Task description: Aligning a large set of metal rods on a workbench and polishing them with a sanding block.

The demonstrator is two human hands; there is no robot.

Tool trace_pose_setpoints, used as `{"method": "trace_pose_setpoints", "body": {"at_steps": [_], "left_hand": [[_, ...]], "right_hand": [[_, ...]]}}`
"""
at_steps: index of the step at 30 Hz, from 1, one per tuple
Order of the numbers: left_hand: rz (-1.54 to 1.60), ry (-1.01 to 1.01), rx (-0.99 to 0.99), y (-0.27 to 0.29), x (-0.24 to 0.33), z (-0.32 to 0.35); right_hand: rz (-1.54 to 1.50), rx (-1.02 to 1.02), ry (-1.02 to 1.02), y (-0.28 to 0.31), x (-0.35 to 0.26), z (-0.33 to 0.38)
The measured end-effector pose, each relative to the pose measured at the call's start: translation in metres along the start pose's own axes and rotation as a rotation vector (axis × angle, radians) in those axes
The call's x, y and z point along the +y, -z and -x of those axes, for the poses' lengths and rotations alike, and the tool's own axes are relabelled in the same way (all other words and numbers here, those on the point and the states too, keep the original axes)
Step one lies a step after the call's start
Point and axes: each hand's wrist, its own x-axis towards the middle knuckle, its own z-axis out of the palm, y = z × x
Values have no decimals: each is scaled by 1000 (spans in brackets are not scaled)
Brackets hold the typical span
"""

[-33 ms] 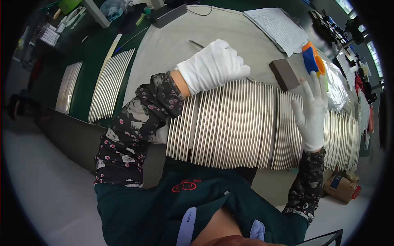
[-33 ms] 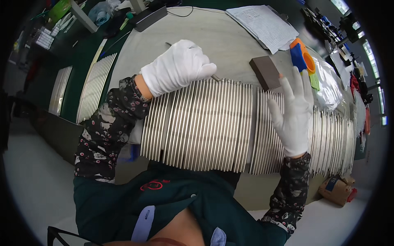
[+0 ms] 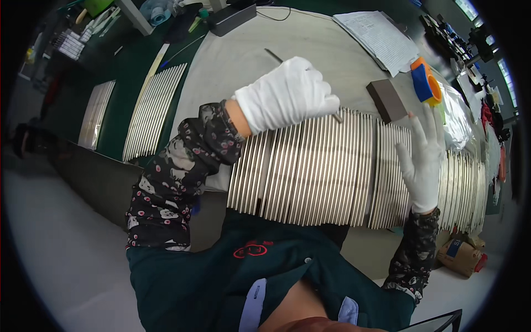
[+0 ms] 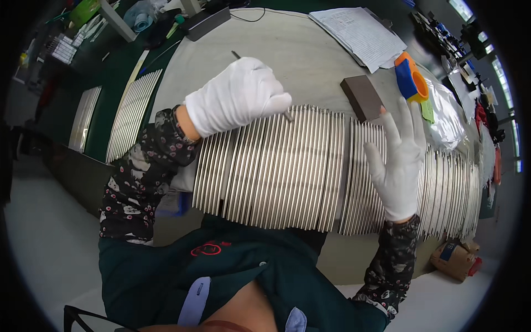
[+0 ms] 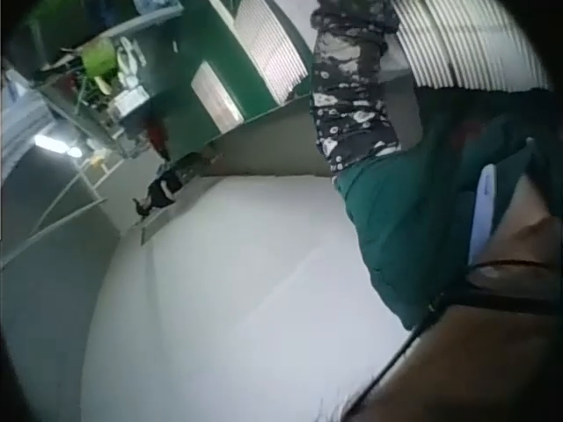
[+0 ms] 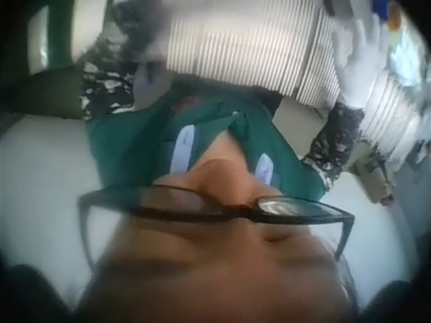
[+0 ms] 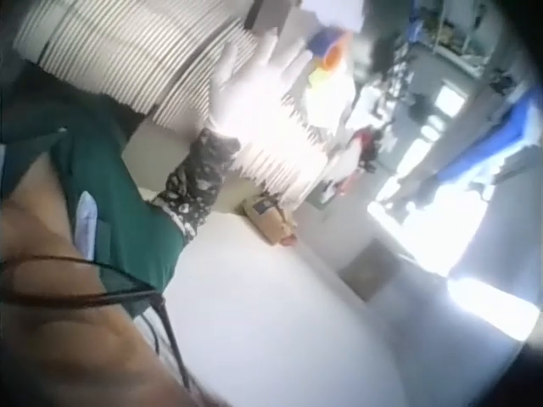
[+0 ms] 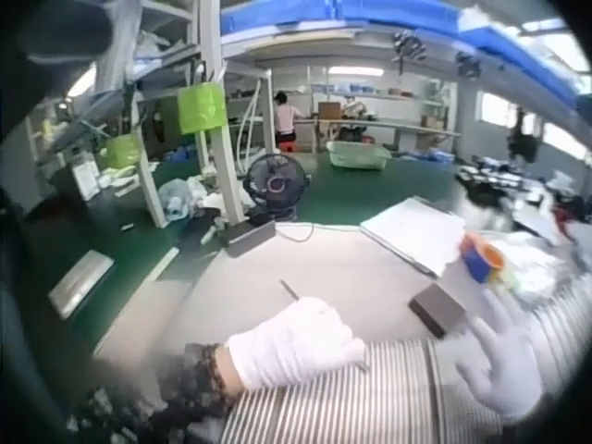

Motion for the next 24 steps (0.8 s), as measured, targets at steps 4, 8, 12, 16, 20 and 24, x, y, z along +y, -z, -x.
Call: {"method": "trace_pose_setpoints", "body": {"at_steps": [4,8,12,16,20,24], "left_hand": [[159,-168,37,35,52,50],[315,-185,-31,47,92,92],[347,-135,-99,48,99,105],[337,-62,-33,35,102,116],[527,192,-206,42,101,124],[476,273,-399,38,115,139]], "right_hand": [[-92,-19,19,15,-25,37],[-207,-81,-8,22,-47,60],[-307,-61,15,22,-71,64],[-364,-107,35,23,-96,55],[-452,-217,113,14,-113,51],[-339,-486,265,-2,-140,43]]}}
